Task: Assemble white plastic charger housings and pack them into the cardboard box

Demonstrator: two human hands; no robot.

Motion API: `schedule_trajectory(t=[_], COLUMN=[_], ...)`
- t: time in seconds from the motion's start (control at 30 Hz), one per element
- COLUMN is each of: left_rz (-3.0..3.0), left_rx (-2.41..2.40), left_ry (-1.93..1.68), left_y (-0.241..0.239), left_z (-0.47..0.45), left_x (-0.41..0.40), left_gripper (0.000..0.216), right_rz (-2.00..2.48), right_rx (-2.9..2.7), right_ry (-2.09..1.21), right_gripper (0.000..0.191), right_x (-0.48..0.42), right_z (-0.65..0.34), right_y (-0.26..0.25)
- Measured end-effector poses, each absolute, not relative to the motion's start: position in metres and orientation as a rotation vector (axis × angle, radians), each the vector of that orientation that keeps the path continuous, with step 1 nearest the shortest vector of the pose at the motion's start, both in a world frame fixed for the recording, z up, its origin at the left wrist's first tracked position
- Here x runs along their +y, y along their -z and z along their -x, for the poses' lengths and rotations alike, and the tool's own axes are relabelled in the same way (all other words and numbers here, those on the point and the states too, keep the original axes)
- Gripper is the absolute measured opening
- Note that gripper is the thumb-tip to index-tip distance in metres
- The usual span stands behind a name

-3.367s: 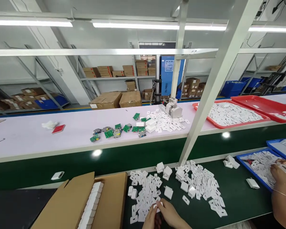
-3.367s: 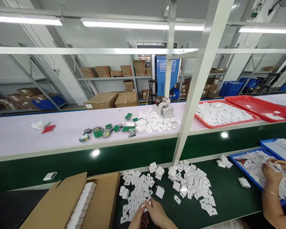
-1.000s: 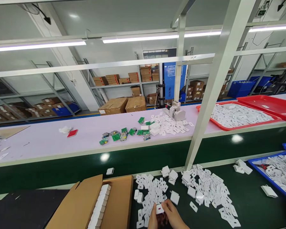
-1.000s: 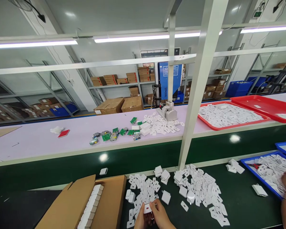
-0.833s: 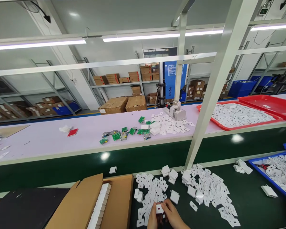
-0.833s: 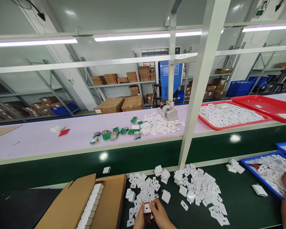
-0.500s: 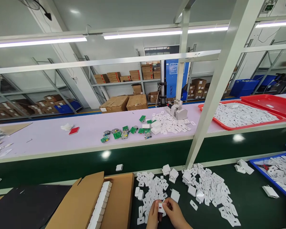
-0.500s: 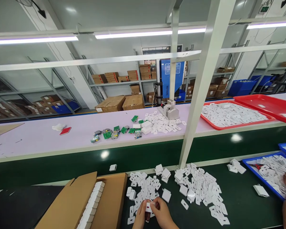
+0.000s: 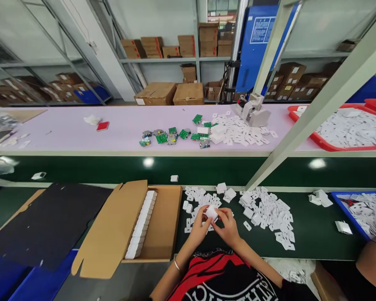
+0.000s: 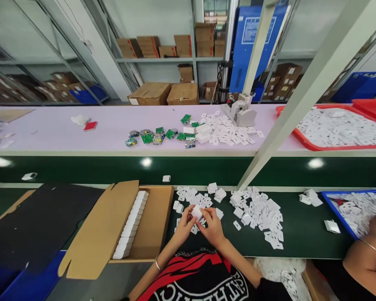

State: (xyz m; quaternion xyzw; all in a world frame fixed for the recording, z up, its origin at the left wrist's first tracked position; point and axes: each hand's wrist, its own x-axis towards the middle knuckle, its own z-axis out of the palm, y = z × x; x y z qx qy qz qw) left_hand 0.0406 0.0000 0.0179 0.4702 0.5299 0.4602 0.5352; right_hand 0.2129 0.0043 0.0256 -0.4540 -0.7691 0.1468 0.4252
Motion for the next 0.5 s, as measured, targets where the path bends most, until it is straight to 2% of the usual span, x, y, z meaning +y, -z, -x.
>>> schedule_trajectory(t=[0.13, 0.3, 0.5], left_rz=[-1.256, -1.210, -1.140], left_rx=[1.319, 1.599, 1.999], left_ry=[-1.100, -1.112, -1.114], left_y=[-0.018, 0.012, 0.037], left_z=[-0.041, -0.037, 0.040], left_x=[-0.005, 0.001, 0.043], left_gripper=[0.057, 0.046, 0.055], right_rz=[1.070, 1.082, 1.228], right_rx=[-2.025, -2.191, -2.176], right_ry=[-0.324, -0.540, -0.767], right_gripper=[0.052, 0.056, 0.038], right_x=[0.007, 0.007, 0.010], right_z=[-0.207, -0.192, -0.188], right_y=[-0.020, -0.018, -0.013])
